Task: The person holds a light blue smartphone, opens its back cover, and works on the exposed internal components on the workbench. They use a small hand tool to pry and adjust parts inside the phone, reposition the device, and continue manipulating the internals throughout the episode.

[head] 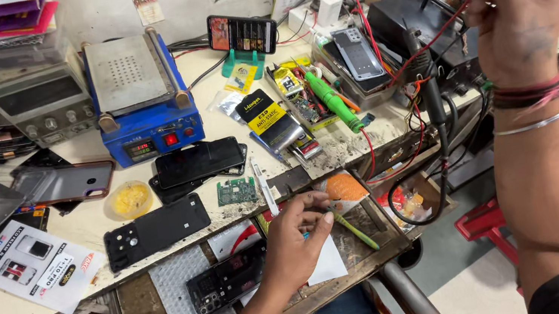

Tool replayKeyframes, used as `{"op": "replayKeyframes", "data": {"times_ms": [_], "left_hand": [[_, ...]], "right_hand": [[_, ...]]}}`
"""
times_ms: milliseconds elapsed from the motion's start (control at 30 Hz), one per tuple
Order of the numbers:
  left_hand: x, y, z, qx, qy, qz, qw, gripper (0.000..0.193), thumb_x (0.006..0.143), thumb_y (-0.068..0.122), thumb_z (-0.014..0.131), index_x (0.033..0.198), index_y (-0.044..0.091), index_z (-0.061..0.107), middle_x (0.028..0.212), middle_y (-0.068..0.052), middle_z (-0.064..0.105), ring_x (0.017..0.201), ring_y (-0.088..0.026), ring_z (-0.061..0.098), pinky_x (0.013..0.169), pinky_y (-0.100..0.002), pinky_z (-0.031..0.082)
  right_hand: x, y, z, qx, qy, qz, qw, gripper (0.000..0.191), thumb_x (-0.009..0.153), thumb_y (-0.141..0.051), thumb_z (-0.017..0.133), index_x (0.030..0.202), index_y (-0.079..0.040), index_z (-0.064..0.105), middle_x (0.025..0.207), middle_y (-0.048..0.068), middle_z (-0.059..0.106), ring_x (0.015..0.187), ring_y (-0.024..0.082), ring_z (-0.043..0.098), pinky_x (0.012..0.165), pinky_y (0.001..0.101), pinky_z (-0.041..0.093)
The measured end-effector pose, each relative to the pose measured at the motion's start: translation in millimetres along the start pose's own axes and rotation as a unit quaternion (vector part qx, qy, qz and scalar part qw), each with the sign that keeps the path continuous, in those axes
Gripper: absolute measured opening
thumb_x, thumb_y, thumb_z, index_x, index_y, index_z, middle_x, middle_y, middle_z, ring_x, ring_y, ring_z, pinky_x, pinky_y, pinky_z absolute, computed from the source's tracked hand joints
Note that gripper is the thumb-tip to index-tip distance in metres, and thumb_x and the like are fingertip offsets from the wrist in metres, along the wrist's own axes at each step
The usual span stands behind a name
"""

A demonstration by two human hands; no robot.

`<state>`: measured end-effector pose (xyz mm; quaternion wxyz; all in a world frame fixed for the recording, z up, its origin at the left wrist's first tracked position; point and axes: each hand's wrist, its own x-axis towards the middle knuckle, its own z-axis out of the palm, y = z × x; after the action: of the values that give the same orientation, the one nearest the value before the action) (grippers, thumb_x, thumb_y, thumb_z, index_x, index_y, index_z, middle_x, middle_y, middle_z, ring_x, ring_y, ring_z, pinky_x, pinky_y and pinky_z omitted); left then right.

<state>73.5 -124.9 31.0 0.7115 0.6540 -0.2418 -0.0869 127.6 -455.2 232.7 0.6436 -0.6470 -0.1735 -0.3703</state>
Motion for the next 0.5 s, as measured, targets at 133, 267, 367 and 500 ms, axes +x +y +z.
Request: {"op": "replayKeyframes", "data": {"times_ms": [133, 267, 367, 500], "left_hand": [[-8, -1, -2, 0.013, 0.008, -0.001, 1.000, 0.031, 0.093, 0.014, 0.069, 0.122, 0.003, 0.064, 0.115, -0.005, 0.075, 0.091, -0.011, 0.074, 0.080, -0.028, 0.059], [-25, 3, -9, 0.026, 0.008, -0.024, 0.999, 0.032, 0.092, 0.016, 0.070, 0.121, 0.004, 0.066, 0.115, -0.006, 0.076, 0.090, -0.013, 0.074, 0.080, -0.031, 0.058], [-39, 9, -18, 0.046, 0.006, -0.020, 0.999, 0.030, 0.093, 0.017, 0.070, 0.119, 0.004, 0.066, 0.115, -0.006, 0.076, 0.092, -0.014, 0.076, 0.082, -0.032, 0.058], [-63, 14, -30, 0.069, 0.006, -0.045, 0.997, 0.031, 0.092, 0.019, 0.070, 0.120, 0.004, 0.067, 0.105, -0.008, 0.077, 0.092, -0.015, 0.077, 0.083, -0.032, 0.060]], "right_hand": [[-27, 3, 41, -0.191, 0.026, -0.164, 0.967, 0.032, 0.110, -0.016, 0.067, 0.137, -0.007, 0.052, 0.130, 0.007, 0.059, 0.093, 0.010, 0.064, 0.076, 0.0221, 0.056], [-56, 37, 57, -0.561, 0.072, -0.424, 0.707, 0.027, 0.097, 0.003, 0.071, 0.117, -0.007, 0.055, 0.112, 0.011, 0.065, 0.100, 0.035, 0.068, 0.091, 0.0507, 0.056], [-67, 80, 60, -0.554, -0.101, -0.206, 0.800, 0.024, 0.095, -0.006, 0.073, 0.117, -0.013, 0.068, 0.113, 0.011, 0.071, 0.104, 0.033, 0.070, 0.089, 0.0453, 0.057], [-47, 127, 52, -0.682, -0.193, -0.123, 0.694, 0.035, 0.086, -0.004, 0.060, 0.117, -0.015, 0.070, 0.111, 0.011, 0.073, 0.095, 0.035, 0.071, 0.075, 0.0456, 0.058]]}}
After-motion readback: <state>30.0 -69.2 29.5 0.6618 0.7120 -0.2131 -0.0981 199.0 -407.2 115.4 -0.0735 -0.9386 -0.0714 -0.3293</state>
